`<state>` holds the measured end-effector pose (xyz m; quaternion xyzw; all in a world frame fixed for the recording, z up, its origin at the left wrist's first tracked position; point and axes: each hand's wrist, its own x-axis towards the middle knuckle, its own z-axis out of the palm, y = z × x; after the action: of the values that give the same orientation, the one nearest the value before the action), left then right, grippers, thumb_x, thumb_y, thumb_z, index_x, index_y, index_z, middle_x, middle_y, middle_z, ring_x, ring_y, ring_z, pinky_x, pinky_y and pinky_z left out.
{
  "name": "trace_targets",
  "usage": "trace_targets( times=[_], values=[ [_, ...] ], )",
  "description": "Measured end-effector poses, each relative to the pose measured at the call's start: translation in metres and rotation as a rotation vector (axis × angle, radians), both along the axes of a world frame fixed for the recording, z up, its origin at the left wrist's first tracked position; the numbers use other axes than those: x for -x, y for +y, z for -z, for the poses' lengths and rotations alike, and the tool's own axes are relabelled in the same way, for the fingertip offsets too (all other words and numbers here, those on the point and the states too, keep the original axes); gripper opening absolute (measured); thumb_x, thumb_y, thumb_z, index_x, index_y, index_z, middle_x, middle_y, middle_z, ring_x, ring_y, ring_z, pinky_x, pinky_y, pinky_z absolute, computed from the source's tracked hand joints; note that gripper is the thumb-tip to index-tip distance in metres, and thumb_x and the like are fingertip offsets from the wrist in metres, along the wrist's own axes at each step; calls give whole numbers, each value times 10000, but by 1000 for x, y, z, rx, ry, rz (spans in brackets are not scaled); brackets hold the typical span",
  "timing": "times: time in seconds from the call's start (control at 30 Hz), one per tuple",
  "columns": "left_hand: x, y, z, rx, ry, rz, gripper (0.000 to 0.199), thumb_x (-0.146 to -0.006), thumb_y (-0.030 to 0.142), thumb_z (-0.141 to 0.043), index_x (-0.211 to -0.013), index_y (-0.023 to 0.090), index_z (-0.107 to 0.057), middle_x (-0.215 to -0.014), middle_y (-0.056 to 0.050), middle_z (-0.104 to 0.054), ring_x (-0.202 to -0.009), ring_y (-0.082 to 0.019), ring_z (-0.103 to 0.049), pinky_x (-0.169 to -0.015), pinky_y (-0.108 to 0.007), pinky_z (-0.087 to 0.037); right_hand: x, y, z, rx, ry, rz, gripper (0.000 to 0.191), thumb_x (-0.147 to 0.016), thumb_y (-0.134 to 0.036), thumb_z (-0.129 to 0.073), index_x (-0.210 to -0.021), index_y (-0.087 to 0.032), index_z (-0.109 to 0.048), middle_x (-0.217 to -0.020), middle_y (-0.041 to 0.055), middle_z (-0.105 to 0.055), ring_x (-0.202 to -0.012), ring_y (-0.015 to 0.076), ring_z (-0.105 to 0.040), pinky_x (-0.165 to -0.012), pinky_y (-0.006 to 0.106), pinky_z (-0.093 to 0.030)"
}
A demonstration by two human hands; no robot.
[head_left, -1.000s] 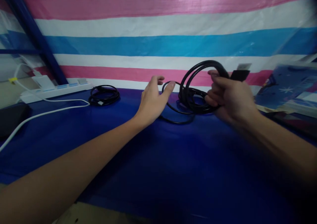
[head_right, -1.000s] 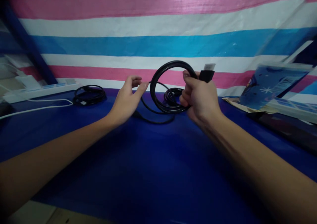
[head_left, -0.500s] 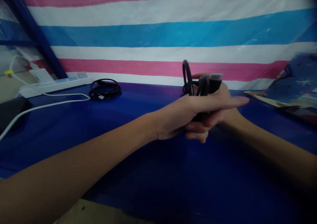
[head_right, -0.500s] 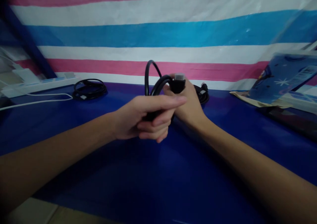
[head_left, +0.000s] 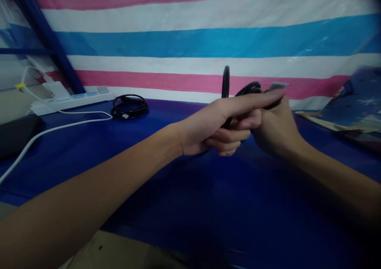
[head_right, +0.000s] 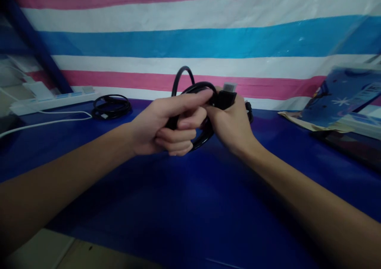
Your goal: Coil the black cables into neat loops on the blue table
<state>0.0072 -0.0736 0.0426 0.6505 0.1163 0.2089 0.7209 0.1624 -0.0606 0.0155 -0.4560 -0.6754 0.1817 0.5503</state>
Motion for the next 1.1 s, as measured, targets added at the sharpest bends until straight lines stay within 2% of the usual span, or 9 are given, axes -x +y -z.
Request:
trace_targets(
  times=[0.17,0.23,0.3,0.4,0.5,0.6,0.67,0.9,1.1],
  values=[
    [-2,20,11,106,-115,-142,627,-884,657,-103,-566,188,-370,-314,86,-211,-259,-31,-190,-400,-186,-281,0,-1,-3,-104,41,152,169,-713,-20,-492,-689,-171,-565,-517,-47,-484,-369,71,-445,-357,197,-316],
    [-2,24,14,136,-111,-159,628,-887,657,-118,-534,186,-335,-314,85,-201,-263,-14,-200,-424,-177,-293,-1,-4,-6,-172,-76,179,265,-758,-46,-517,-951,-191,-626,-587,-45,-535,-409,60,-470,-396,187,-350],
    [-1,24,14,148,-75,-135,623,-876,675,-179,-507,189,-304,-317,86,-185,-265,-2,-204,-432,-174,-287,-2,-7,-8,-162,-137,148,560,-778,-62,-521,-1305,-247,-476,-666,-42,-581,-466,64,-495,-446,192,-388],
    [0,19,12,140,-36,-72,648,-851,710,-206,-483,188,-318,-321,79,-176,-267,-7,-191,-415,-186,-273,-2,-10,-9,-27,-145,96,741,-744,-37,-506,-1428,-264,-334,-716,-42,-608,-486,81,-501,-467,214,-401],
    [0,16,11,74,0,-31,667,-823,744,-213,-475,188,-332,-318,73,-180,-267,-10,-182,-398,-191,-244,1,-11,-10,-13,-183,140,541,-729,-57,-513,-1241,-227,-555,-727,-24,-615,-511,92,-506,-495,230,-388],
    [-1,17,14,-32,8,-85,665,-806,763,-213,-500,186,-338,-326,79,-188,-274,8,-189,-407,-175,-208,3,-12,-13,-13,-313,308,107,-785,-218,-542,-730,-154,-608,-602,9,-546,-532,105,-466,-510,246,-308],
    [-3,19,18,-96,8,-184,646,-810,754,-213,-535,185,-347,-336,90,-189,-282,21,-187,-420,-169,-211,3,-14,-17,58,-450,441,296,-798,-333,-541,-565,-158,-489,-510,14,-447,-498,108,-399,-510,266,-242],
    [-8,20,23,-287,-1,-476,507,-830,630,-387,-605,175,-396,-360,122,-192,-316,37,-198,-450,-171,-249,-2,-22,-34,123,-736,566,255,-778,-332,-565,-594,-167,-506,-540,28,-423,-495,115,-329,-543,291,-182],
    [-13,15,23,-353,31,-526,321,-830,403,-503,-628,159,-449,-379,123,-240,-336,37,-241,-466,-164,-252,-3,-28,-33,66,-835,616,347,-760,-339,-588,-534,-175,-383,-497,0,-269,-477,95,-222,-563,296,-138]
  ],
)
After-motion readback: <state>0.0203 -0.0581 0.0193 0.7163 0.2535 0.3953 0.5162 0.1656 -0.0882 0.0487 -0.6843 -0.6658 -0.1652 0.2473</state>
